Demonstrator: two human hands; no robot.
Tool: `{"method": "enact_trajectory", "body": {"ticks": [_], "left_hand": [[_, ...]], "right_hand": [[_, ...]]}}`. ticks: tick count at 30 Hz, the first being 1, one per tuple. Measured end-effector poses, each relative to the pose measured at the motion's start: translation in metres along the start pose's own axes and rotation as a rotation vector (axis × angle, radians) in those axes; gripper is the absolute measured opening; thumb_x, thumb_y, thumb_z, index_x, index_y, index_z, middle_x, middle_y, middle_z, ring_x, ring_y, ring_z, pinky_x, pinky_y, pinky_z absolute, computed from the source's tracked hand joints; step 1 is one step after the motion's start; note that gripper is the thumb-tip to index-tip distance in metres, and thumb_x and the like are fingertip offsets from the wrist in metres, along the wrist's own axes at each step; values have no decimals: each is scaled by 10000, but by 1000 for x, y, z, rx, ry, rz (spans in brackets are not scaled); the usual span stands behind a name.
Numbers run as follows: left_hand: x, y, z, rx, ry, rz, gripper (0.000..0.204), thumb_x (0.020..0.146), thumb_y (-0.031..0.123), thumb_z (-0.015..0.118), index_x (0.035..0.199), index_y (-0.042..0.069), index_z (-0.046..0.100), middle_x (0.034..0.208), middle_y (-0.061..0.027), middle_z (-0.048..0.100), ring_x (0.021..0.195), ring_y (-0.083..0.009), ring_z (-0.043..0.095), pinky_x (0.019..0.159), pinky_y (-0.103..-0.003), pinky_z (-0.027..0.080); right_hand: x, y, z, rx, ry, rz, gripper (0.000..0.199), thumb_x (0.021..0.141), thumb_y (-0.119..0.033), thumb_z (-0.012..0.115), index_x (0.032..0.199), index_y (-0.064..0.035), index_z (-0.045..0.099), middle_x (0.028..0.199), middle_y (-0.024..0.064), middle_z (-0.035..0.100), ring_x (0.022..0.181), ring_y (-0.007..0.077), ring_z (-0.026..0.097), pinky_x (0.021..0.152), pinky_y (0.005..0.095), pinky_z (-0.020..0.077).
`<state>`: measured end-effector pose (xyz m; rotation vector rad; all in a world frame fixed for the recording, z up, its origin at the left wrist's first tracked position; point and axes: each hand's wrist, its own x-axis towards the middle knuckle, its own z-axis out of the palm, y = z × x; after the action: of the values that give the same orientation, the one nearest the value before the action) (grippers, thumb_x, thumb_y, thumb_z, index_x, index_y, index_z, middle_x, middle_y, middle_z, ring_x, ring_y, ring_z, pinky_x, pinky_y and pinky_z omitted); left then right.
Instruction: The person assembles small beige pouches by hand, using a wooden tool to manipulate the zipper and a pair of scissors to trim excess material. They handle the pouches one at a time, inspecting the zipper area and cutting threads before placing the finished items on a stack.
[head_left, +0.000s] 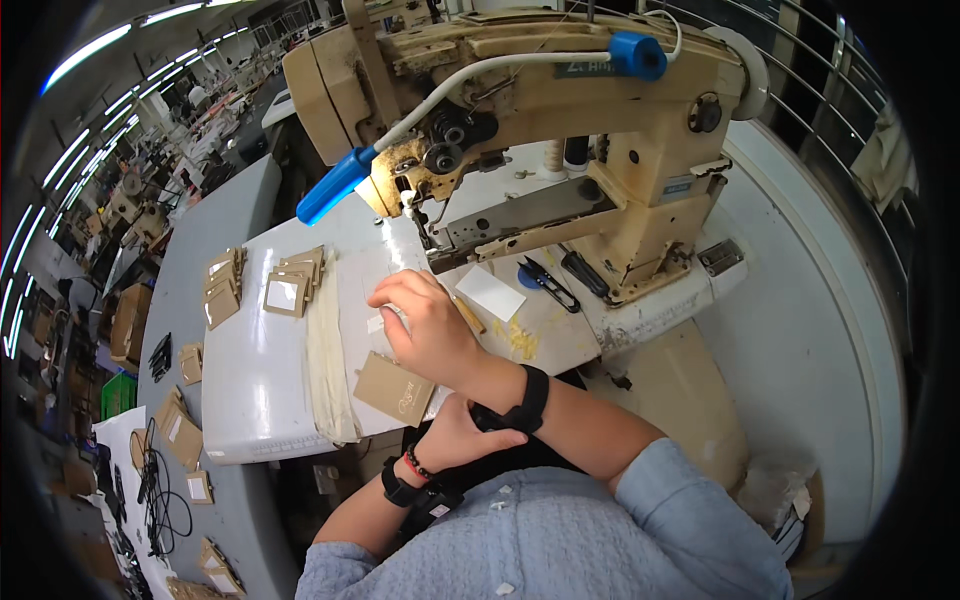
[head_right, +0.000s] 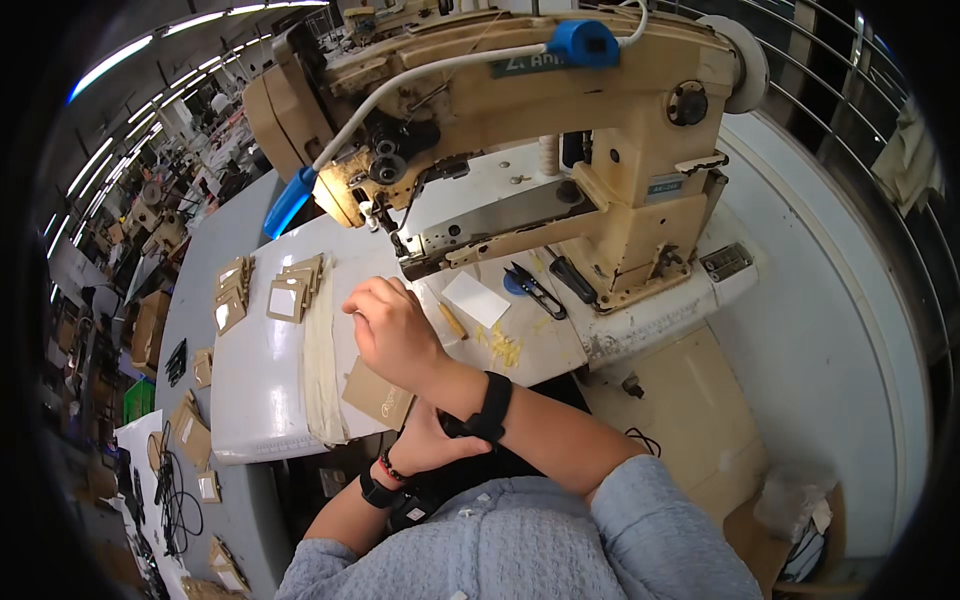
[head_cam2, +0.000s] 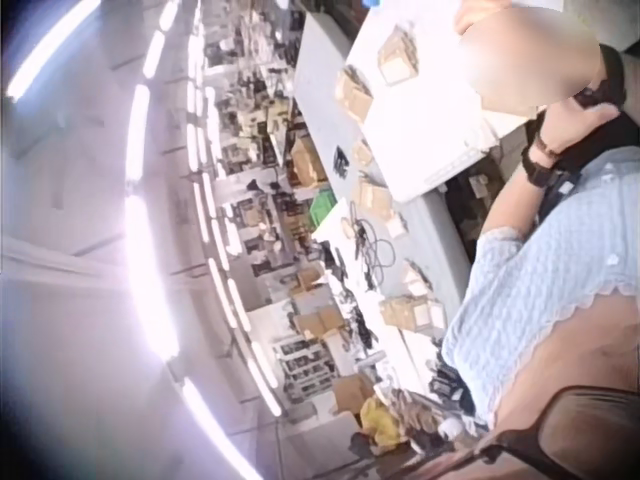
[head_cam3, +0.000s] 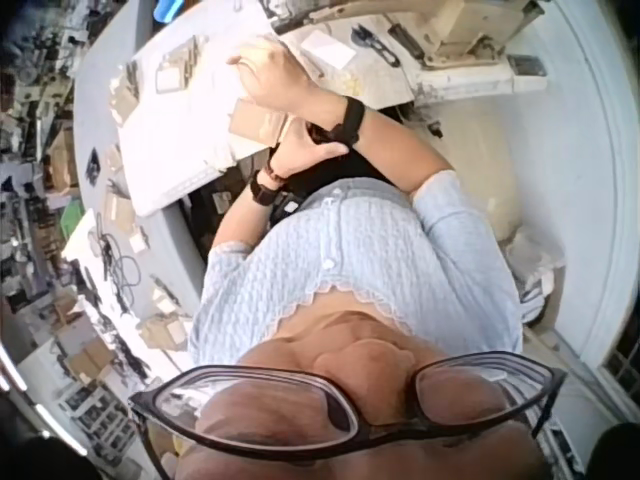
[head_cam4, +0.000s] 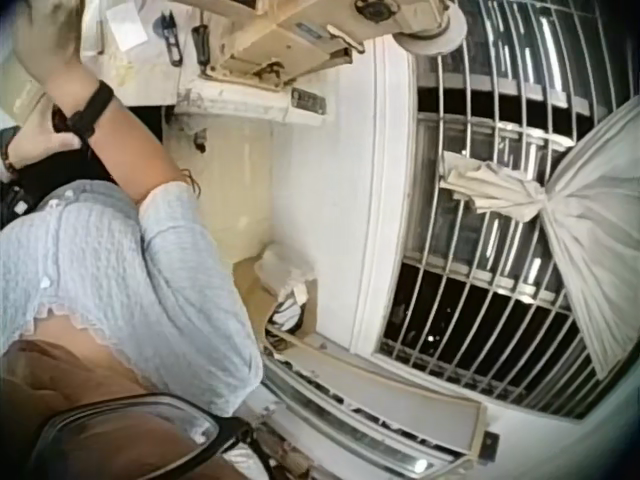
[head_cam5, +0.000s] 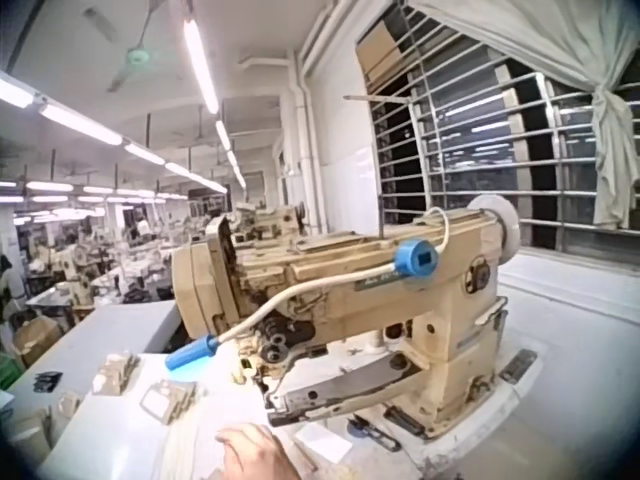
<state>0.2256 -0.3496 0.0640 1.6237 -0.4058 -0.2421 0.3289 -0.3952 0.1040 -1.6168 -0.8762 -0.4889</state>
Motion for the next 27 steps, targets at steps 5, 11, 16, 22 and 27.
{"method": "enact_trajectory", "body": {"ticks": [5,11,16,22,27], "left_hand": [[2,-3,-2,14,11,-82,522,715,294,867,1069,-18,646,1019,-60,688,982,-134,618,905,-291,464],[1,-2,-11,100,61,-65,464,721,294,863,1008,-21,680,959,-53,702,914,-107,616,844,-276,478],[0,-11,-16,143,94,-83,462,716,295,866,991,-29,684,881,-37,701,805,-79,608,729,-256,494],[5,0,-14,169,147,-63,448,731,287,852,1006,-23,682,848,-22,690,777,-68,606,701,-245,491],[9,-8,-19,148,138,-160,461,734,287,848,1026,-26,676,872,-19,691,814,-69,601,741,-235,488]], "right_hand": [[-9,14,-12,-161,-25,-56,175,776,39,584,937,-9,632,997,109,616,937,302,576,813,376,480],[-24,17,-23,-479,-196,-315,187,756,-43,568,935,-47,621,957,74,584,905,252,562,764,347,474],[-30,21,-29,-411,-215,-216,230,750,19,578,972,-5,635,949,82,625,868,248,594,775,357,487],[-38,34,-23,316,-93,719,158,867,-29,587,1001,25,651,900,76,683,733,154,617,622,270,480],[-26,46,-25,1532,230,1121,183,904,-53,603,1072,19,617,967,69,660,730,97,564,647,207,460]]}}
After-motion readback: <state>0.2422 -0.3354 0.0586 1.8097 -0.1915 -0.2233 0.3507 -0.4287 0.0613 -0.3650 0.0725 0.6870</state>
